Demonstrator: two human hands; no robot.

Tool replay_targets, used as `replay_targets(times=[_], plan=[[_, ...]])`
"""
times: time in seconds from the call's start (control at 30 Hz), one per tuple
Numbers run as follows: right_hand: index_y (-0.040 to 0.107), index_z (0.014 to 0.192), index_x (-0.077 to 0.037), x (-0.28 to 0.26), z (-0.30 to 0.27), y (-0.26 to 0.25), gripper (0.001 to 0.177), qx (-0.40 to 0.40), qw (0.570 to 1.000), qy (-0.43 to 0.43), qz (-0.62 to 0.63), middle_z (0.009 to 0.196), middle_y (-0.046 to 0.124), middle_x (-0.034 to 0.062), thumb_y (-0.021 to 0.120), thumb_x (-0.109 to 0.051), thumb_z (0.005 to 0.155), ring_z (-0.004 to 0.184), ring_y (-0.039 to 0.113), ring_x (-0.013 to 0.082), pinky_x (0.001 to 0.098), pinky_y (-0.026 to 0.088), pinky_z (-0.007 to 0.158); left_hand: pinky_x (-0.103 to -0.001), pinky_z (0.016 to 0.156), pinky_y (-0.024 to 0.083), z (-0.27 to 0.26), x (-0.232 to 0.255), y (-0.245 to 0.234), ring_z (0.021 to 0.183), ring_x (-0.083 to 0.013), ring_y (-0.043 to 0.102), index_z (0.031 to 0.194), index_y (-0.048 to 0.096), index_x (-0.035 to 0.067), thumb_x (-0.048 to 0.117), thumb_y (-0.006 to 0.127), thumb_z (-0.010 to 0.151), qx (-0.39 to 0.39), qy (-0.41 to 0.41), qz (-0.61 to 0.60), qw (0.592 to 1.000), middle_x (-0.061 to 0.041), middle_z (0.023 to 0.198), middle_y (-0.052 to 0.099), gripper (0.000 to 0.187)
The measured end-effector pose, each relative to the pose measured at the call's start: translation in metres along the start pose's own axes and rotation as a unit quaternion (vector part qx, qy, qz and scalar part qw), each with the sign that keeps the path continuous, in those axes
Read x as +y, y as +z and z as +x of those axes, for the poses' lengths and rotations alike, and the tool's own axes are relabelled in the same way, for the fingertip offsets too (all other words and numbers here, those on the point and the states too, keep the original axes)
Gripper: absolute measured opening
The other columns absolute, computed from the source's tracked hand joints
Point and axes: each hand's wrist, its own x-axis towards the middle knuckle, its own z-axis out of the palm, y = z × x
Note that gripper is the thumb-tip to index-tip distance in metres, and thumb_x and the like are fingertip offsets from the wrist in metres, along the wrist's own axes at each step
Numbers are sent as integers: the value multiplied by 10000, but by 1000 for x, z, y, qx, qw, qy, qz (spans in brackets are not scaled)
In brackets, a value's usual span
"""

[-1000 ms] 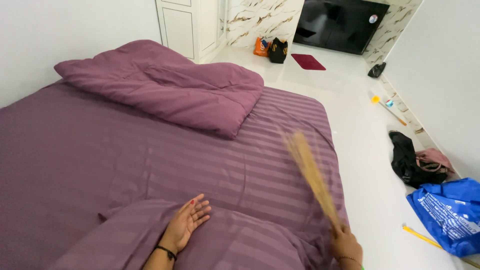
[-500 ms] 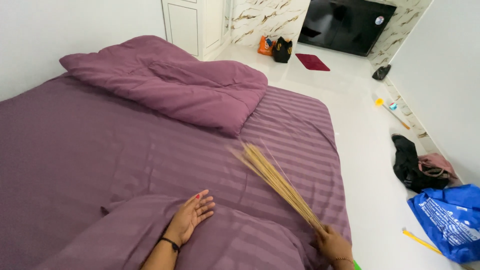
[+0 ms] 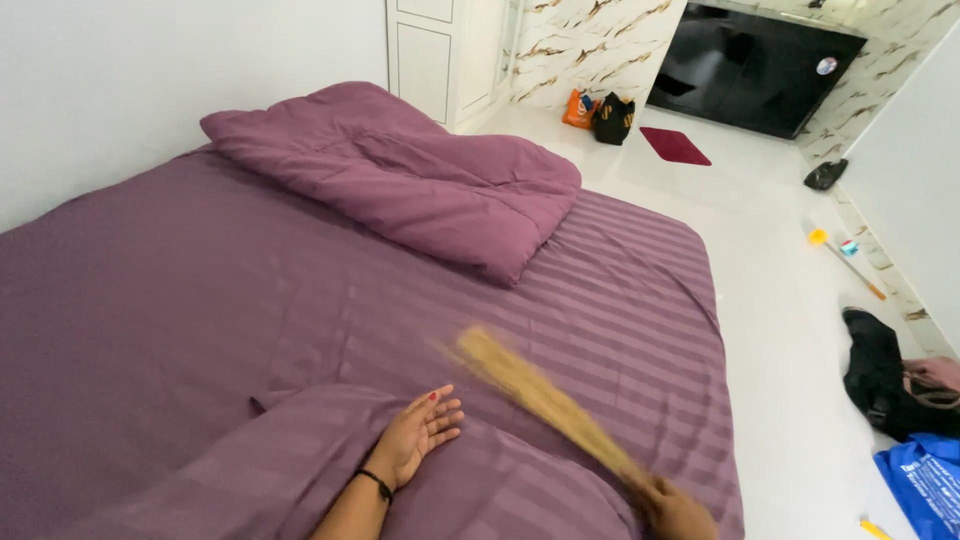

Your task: The person sweeps a purple bedsheet with a traditional straw broom, moving the broom back and forth across the surface. The person occasionally adjusts the broom bristles with their left hand while continuing to sweep.

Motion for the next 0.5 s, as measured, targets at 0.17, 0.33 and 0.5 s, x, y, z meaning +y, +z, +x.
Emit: replay_targets(times=[0.17,0.33,0.5], plan=[[577,1433,-505,109,57,105,590,209,953,193,108,1300,715,112,638,-494,846,1001,752,370,430,608,902,-424,932,578,-5,-2,-6,1077,-304,688,1441,603,50,291,574,976,4,11,-7,1000,-204,1267,681,525],[472,1440,-606,109,54,115,802,240,969,-54,41,1421,611,-109,719,-501,684,926,771,229,415,665,677,-438,989,568,-11,10,10,1142,-309,672,1472,574,48,303,546,991,4,-14,9,1000,-208,1317,664,544],[564,1394,-535,114,100,131,546,174,984,3,46,1290,731,-31,595,-480,851,919,801,343,537,635,856,-386,890,584,18,-17,-14,1041,-250,698,1448,597,80,315,553,1006,-5,16,-12,1000,-165,1238,700,503]])
